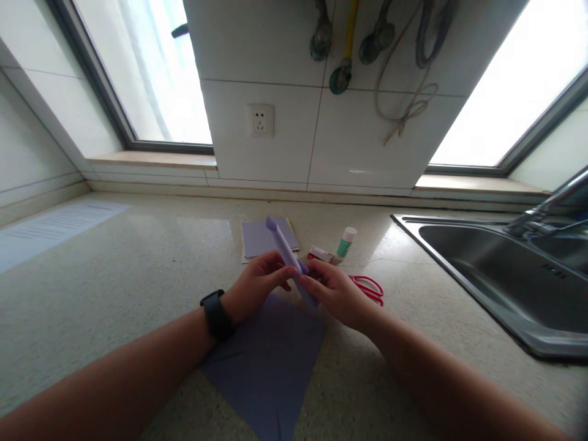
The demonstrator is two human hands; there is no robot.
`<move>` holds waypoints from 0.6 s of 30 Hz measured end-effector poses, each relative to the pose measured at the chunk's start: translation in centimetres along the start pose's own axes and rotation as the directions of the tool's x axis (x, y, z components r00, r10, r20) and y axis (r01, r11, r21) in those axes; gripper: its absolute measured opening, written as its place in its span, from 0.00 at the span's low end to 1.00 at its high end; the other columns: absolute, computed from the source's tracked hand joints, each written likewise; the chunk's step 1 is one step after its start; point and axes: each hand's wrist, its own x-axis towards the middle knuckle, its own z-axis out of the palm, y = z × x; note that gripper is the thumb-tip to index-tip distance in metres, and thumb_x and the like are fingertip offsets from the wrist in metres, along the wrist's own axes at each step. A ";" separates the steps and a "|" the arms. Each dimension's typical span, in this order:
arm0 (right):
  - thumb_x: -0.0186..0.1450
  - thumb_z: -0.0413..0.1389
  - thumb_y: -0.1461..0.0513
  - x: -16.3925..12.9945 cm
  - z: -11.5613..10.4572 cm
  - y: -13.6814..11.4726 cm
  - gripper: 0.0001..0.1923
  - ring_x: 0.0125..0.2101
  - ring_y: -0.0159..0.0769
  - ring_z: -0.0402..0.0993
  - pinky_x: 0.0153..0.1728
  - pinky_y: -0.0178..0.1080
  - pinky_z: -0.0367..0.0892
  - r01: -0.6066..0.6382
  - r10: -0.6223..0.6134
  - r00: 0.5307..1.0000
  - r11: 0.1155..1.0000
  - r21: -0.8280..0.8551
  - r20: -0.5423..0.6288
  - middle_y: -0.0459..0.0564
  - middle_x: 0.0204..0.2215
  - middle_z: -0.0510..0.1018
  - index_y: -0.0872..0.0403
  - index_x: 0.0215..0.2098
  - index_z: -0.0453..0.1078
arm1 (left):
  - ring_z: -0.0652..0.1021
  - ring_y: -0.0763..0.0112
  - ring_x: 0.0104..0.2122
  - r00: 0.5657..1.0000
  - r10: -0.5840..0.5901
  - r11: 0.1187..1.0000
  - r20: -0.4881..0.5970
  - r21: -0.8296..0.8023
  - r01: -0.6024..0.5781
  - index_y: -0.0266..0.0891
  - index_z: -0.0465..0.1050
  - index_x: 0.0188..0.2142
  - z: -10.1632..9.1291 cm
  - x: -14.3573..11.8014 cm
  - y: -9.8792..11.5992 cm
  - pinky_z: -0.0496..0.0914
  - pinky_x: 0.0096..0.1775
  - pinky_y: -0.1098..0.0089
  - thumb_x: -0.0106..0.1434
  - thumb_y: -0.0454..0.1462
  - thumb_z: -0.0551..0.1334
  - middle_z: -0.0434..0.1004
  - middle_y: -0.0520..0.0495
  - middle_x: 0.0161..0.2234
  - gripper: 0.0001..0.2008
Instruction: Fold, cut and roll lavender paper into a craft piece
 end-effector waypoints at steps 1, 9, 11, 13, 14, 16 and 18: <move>0.69 0.56 0.46 0.0 0.0 0.1 0.19 0.25 0.29 0.61 0.24 0.34 0.56 0.008 -0.008 1.000 1.000 -0.016 -0.020 0.44 0.28 0.70 0.54 0.41 0.72 | 0.77 0.71 0.34 1.000 -0.012 1.000 0.006 -0.010 0.012 0.35 0.75 0.40 0.0 0.0 0.0 0.74 0.34 0.70 0.63 0.44 0.69 0.78 0.47 0.36 0.15; 0.68 0.56 0.46 0.1 -0.4 0.3 0.19 0.30 0.34 0.66 0.28 0.37 0.60 -0.004 -0.001 0.998 0.997 -0.072 -0.068 0.47 0.33 0.74 0.53 0.44 0.71 | 0.79 0.69 0.36 0.996 -0.083 0.988 0.022 -0.127 0.085 0.36 0.75 0.46 0.0 -0.2 -0.2 0.76 0.35 0.70 0.65 0.43 0.68 0.79 0.45 0.39 0.15; 0.69 0.55 0.45 0.1 -0.5 0.3 0.20 0.31 0.35 0.66 0.29 0.38 0.61 -0.013 0.007 0.996 0.998 -0.069 -0.093 0.48 0.34 0.73 0.53 0.45 0.70 | 0.79 0.70 0.35 0.994 -0.105 0.978 0.009 -0.183 0.104 0.37 0.75 0.48 -0.1 -0.2 -0.4 0.76 0.35 0.71 0.64 0.43 0.69 0.79 0.46 0.38 0.17; 0.67 0.57 0.45 0.1 -0.5 0.3 0.21 0.33 0.36 0.67 0.31 0.39 0.63 -0.016 0.003 0.991 0.995 -0.095 -0.137 0.48 0.34 0.73 0.53 0.45 0.68 | 0.80 0.70 0.35 0.993 -0.119 0.969 0.004 -0.218 0.117 0.38 0.74 0.50 0.0 -0.1 -0.4 0.76 0.35 0.70 0.64 0.43 0.69 0.79 0.46 0.40 0.18; 0.66 0.59 0.45 0.1 -0.4 0.3 0.22 0.34 0.37 0.68 0.33 0.40 0.64 -0.017 0.000 0.987 0.994 -0.105 -0.161 0.48 0.35 0.73 0.53 0.46 0.67 | 0.80 0.70 0.36 0.993 -0.121 0.968 0.010 -0.222 0.120 0.39 0.74 0.51 0.0 -0.1 -0.4 0.77 0.36 0.70 0.64 0.44 0.69 0.79 0.45 0.41 0.19; 0.61 0.64 0.46 0.1 -0.3 0.2 0.26 0.38 0.40 0.71 0.37 0.42 0.67 -0.020 -0.002 0.978 0.994 -0.103 -0.210 0.50 0.39 0.74 0.52 0.48 0.64 | 0.80 0.69 0.37 0.993 -0.113 0.971 0.031 -0.208 0.117 0.39 0.74 0.52 0.1 -0.2 -0.4 0.77 0.37 0.68 0.64 0.44 0.69 0.79 0.44 0.45 0.19; 0.58 0.68 0.48 0.1 -0.2 0.3 0.31 0.43 0.43 0.72 0.41 0.44 0.68 -0.018 -0.006 0.968 0.995 -0.096 -0.251 0.53 0.44 0.74 0.51 0.51 0.61 | 0.80 0.69 0.38 0.993 -0.107 0.979 0.049 -0.168 0.114 0.38 0.75 0.51 0.1 -0.2 -0.2 0.77 0.39 0.67 0.64 0.43 0.69 0.78 0.43 0.46 0.18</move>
